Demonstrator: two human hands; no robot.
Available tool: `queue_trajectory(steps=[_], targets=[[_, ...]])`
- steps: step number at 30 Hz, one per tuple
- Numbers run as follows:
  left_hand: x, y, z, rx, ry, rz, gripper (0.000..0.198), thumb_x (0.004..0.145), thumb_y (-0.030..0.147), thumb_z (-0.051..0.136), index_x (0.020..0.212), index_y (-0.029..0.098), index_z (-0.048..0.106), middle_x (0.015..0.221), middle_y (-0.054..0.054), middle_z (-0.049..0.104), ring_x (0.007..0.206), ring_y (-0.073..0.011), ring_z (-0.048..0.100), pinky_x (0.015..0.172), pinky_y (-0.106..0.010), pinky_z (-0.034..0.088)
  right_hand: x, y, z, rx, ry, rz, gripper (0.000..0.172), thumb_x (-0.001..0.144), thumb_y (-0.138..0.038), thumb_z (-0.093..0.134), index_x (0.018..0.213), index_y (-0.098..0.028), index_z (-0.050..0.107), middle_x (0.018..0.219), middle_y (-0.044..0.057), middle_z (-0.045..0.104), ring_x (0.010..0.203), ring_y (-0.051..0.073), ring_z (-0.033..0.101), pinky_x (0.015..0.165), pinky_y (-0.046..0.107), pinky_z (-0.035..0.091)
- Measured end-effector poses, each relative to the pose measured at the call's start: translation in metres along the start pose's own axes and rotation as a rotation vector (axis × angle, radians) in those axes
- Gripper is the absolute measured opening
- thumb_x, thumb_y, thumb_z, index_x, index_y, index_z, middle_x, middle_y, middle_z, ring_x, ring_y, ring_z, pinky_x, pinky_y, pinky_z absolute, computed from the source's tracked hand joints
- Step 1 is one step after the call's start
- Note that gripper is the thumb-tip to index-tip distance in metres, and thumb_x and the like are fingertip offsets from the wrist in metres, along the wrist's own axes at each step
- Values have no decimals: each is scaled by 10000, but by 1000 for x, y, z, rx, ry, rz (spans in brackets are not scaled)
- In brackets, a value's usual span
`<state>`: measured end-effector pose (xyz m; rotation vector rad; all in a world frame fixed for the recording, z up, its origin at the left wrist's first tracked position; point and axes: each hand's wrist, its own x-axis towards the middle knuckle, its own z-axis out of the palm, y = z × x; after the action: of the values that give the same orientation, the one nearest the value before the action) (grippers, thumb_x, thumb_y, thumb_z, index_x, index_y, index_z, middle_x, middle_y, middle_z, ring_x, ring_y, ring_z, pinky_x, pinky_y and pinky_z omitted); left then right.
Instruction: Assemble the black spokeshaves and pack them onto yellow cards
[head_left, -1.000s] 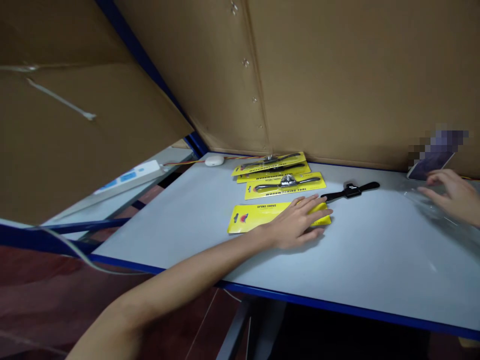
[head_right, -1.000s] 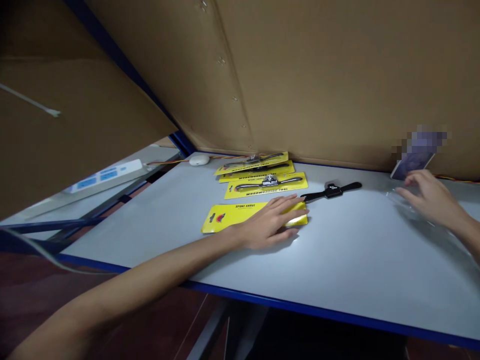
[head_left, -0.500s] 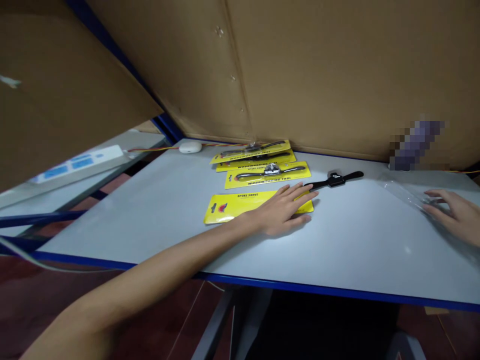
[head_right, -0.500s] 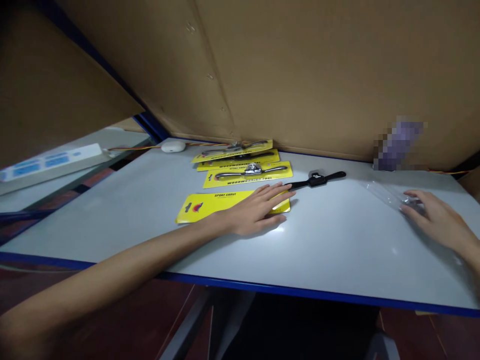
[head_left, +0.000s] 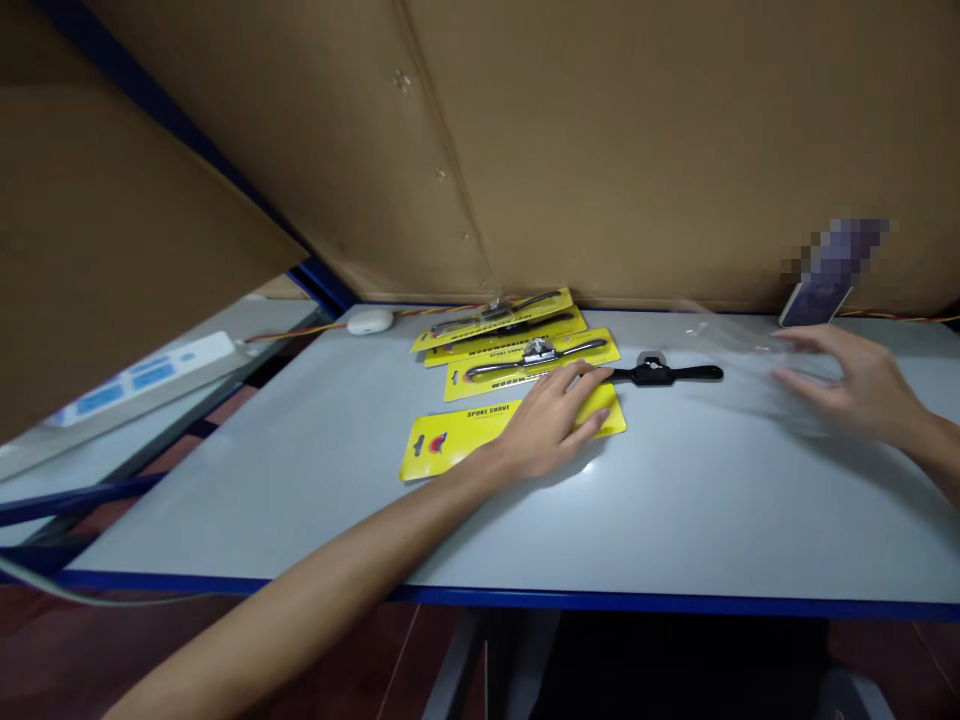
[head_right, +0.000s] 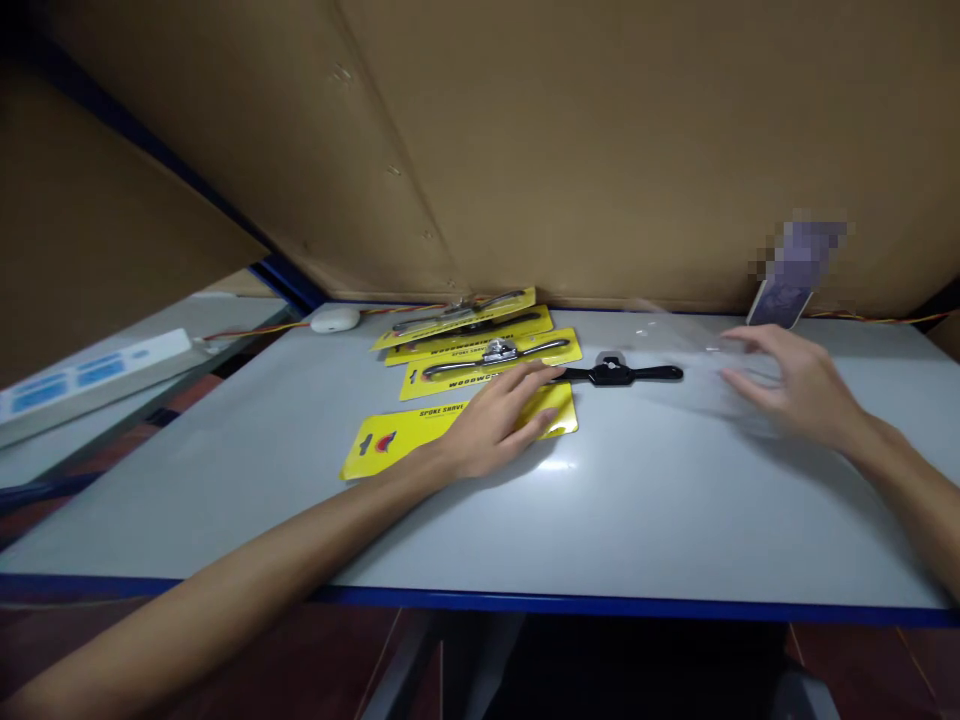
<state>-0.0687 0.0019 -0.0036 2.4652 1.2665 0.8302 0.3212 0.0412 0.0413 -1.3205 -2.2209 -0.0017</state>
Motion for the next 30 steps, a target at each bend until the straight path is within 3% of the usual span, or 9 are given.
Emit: queue_trajectory(steps=[3, 5, 8, 11, 14, 18, 30], targets=[[-2, -5, -3, -15, 201, 34, 367, 994, 334, 479, 1314, 219, 618, 1274, -124, 659, 1204, -298, 613, 1056, -489, 499, 27, -34, 30, 87, -128, -107, 422, 924, -477, 635, 1285, -259, 640, 1233, 128, 726, 1090, 350, 689, 989, 531, 515], [-3, -10, -7, -3, 351, 30, 317, 953, 300, 519, 1231, 227, 653, 1186, -107, 677, 1161, -296, 620, 1039, -485, 505, 40, -55, 50, 133, -211, -182, 432, 943, -414, 607, 1353, -279, 595, 1348, 121, 672, 1207, 366, 648, 1048, 568, 498], [-4, -17, -11, 25, 421, 38, 300, 928, 283, 545, 1197, 227, 665, 1165, -106, 666, 1144, -299, 626, 1024, -493, 515, 45, -74, 72, 181, -256, -195, 538, 972, -389, 559, 1487, -262, 473, 1603, 162, 415, 1257, 357, 627, 1059, 560, 521], [-5, -22, -12, 78, 343, 44, 317, 948, 296, 528, 1229, 223, 656, 1244, -119, 644, 1182, -302, 623, 1035, -506, 514, 37, -75, 79, 136, -226, -216, 539, 991, -378, 531, 1509, -261, 440, 1621, 180, 372, 1315, 371, 590, 1077, 572, 507], [-5, -25, -9, 169, 209, 27, 360, 982, 349, 488, 1267, 205, 656, 1351, -147, 618, 1248, -330, 603, 1062, -545, 501, 26, -64, 78, 38, -178, -201, 568, 974, -394, 558, 1512, -255, 442, 1575, 186, 454, 1399, 402, 513, 1109, 616, 452], [-5, -26, -6, 258, 39, 26, 444, 1014, 379, 421, 1345, 179, 640, 1350, -152, 666, 1257, -335, 614, 1067, -550, 499, 18, -47, 74, 32, -235, -89, 601, 976, -442, 536, 1535, -242, 441, 1466, 153, 596, 1339, 383, 568, 1087, 602, 462], [-3, -23, -10, 233, -83, 14, 497, 1022, 387, 399, 1407, 152, 607, 1285, -134, 716, 1193, -300, 661, 1079, -504, 496, 25, -27, 68, 85, -285, -118, 428, 944, -496, 644, 1287, -248, 711, 1337, 113, 716, 1225, 332, 663, 1055, 545, 509]])
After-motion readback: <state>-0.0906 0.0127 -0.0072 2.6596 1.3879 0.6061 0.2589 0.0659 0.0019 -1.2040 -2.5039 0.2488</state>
